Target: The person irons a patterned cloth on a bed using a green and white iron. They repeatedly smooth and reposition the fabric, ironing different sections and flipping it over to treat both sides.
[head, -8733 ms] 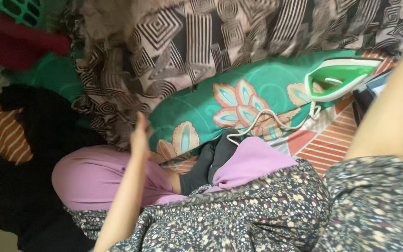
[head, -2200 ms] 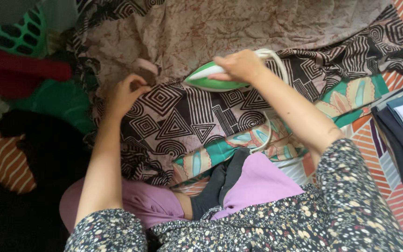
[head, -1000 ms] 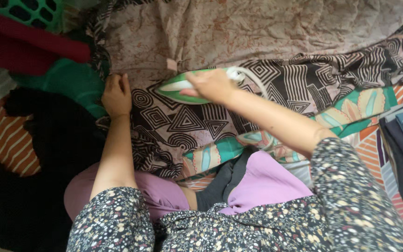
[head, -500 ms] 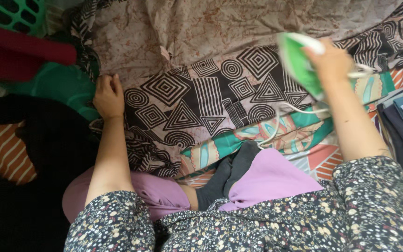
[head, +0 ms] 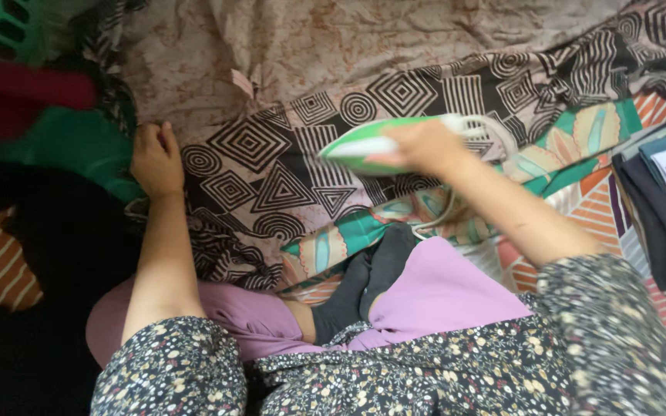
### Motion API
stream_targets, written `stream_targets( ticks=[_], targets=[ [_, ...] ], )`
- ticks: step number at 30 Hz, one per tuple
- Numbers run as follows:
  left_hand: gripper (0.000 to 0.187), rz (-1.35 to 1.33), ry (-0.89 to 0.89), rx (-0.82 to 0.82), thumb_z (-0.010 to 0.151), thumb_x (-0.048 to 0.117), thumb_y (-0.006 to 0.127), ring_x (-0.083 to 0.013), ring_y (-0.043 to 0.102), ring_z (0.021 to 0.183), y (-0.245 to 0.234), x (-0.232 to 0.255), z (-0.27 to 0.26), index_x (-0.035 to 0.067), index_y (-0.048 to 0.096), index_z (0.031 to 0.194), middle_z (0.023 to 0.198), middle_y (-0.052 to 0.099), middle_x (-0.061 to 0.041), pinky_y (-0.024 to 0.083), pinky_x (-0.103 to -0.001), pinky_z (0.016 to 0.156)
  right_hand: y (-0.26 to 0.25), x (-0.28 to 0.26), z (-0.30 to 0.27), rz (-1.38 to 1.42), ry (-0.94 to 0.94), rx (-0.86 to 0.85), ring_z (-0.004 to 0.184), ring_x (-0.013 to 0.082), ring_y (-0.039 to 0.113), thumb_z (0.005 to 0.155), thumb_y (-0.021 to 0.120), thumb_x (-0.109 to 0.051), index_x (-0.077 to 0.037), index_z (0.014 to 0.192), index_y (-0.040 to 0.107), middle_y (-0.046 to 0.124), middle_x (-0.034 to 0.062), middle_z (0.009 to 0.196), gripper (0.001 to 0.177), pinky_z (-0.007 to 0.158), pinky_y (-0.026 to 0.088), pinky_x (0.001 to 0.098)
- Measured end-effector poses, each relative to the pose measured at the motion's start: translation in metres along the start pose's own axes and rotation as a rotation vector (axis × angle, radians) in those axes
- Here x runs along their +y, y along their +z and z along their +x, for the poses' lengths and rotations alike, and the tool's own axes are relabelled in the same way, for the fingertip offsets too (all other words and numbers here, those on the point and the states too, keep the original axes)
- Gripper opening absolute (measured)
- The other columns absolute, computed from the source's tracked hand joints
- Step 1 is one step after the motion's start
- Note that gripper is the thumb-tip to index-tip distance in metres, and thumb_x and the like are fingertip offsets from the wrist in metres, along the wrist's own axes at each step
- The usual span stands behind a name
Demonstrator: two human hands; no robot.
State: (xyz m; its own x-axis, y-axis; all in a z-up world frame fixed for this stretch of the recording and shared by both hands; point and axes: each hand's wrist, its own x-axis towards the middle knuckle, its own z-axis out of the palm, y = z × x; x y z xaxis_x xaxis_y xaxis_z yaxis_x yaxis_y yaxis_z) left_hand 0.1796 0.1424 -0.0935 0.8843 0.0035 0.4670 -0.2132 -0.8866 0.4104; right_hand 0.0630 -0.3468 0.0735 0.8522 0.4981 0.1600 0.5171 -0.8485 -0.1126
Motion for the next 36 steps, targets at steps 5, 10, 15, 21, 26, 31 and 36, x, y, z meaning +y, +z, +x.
stream_targets(
  ticks=[5, 10, 15, 21, 26, 31, 36],
  targets=[
    [0.027, 0.04, 0.035, 0.081, 0.113, 0.028, 0.063, -0.0381, 0.062, 0.084, -0.044, 0.047, 0.012, 0.006, 0.059, 0.098, 0.096, 0.061, -0.016, 0.049, -0.048, 0.071, -0.003, -0.056, 0.001, -0.023, -0.246, -0.036, 0.048, 0.0262, 0.062, 0.089, 0.067, -0.065, -0.016, 0.083, 0.064, 0.059, 0.0042, 0.059, 0.05, 0.039, 0.044, 0.04],
    [0.03, -0.325, 0.186, 0.107, 0.096, 0.016, 0.068, -0.0426, 0.063, 0.102, -0.084, 0.154, -0.025, -0.001, 0.062, 0.121, 0.109, 0.065, -0.021, 0.049, -0.05, 0.091, -0.017, -0.001, -0.044, 0.005, -0.217, -0.05, 0.059, 0.0291, 0.065, 0.087, 0.07, -0.062, -0.014, 0.081, 0.065, 0.06, 0.0077, 0.063, 0.049, 0.053, 0.051, 0.0411],
    [0.123, -0.006, 0.089, -0.686, 0.07, 0.068, 0.079, -0.0481, 0.009, 0.151, -0.08, 0.197, -0.109, 0.013, 0.017, 0.16, 0.164, 0.011, -0.026, 0.008, -0.077, 0.112, -0.043, 0.092, -0.115, -0.126, 0.049, -0.026, 0.068, 0.0287, 0.067, 0.094, 0.072, -0.058, -0.011, 0.089, 0.065, 0.065, 0.0081, 0.077, 0.048, 0.061, 0.053, 0.0403],
    [0.157, 0.137, -0.083, -0.836, 0.053, 0.087, 0.073, -0.0507, -0.022, 0.153, -0.055, 0.151, -0.136, 0.015, -0.009, 0.166, 0.17, -0.019, -0.022, -0.008, -0.079, 0.113, -0.049, 0.154, -0.162, -0.489, 0.386, -0.101, 0.068, 0.0275, 0.07, 0.101, 0.068, -0.07, -0.016, 0.087, 0.065, 0.069, 0.0072, 0.07, 0.056, 0.06, 0.053, 0.0402],
    [0.162, 0.134, -0.104, -0.94, 0.051, 0.089, 0.074, -0.053, -0.03, 0.148, -0.04, 0.142, -0.132, 0.012, -0.014, 0.164, 0.166, -0.027, -0.025, -0.012, -0.08, 0.11, -0.037, 0.086, -0.12, -0.114, 0.093, 0.022, 0.06, 0.0279, 0.065, 0.09, 0.071, -0.065, -0.018, 0.087, 0.067, 0.066, 0.0078, 0.069, 0.047, 0.054, 0.051, 0.0413],
    [0.167, 0.117, -0.115, -1.009, 0.049, 0.087, 0.077, -0.0535, -0.035, 0.144, -0.044, 0.144, -0.126, 0.011, -0.019, 0.162, 0.164, -0.031, -0.026, -0.015, -0.081, 0.108, -0.014, -0.029, -0.066, -0.087, -0.16, -0.062, 0.048, 0.0252, 0.06, 0.089, 0.069, -0.065, -0.013, 0.075, 0.059, 0.057, 0.0056, 0.058, 0.055, 0.042, 0.044, 0.0391],
    [0.168, 0.104, -0.125, -1.007, 0.046, 0.084, 0.08, -0.0501, -0.036, 0.146, -0.054, 0.148, -0.122, 0.015, -0.018, 0.163, 0.165, -0.031, -0.024, -0.014, -0.08, 0.109, -0.015, -0.043, -0.069, -0.043, -0.158, -0.034, 0.053, 0.0259, 0.062, 0.086, 0.071, -0.063, -0.014, 0.078, 0.061, 0.06, 0.0056, 0.061, 0.051, 0.047, 0.047, 0.0402]
  ],
)
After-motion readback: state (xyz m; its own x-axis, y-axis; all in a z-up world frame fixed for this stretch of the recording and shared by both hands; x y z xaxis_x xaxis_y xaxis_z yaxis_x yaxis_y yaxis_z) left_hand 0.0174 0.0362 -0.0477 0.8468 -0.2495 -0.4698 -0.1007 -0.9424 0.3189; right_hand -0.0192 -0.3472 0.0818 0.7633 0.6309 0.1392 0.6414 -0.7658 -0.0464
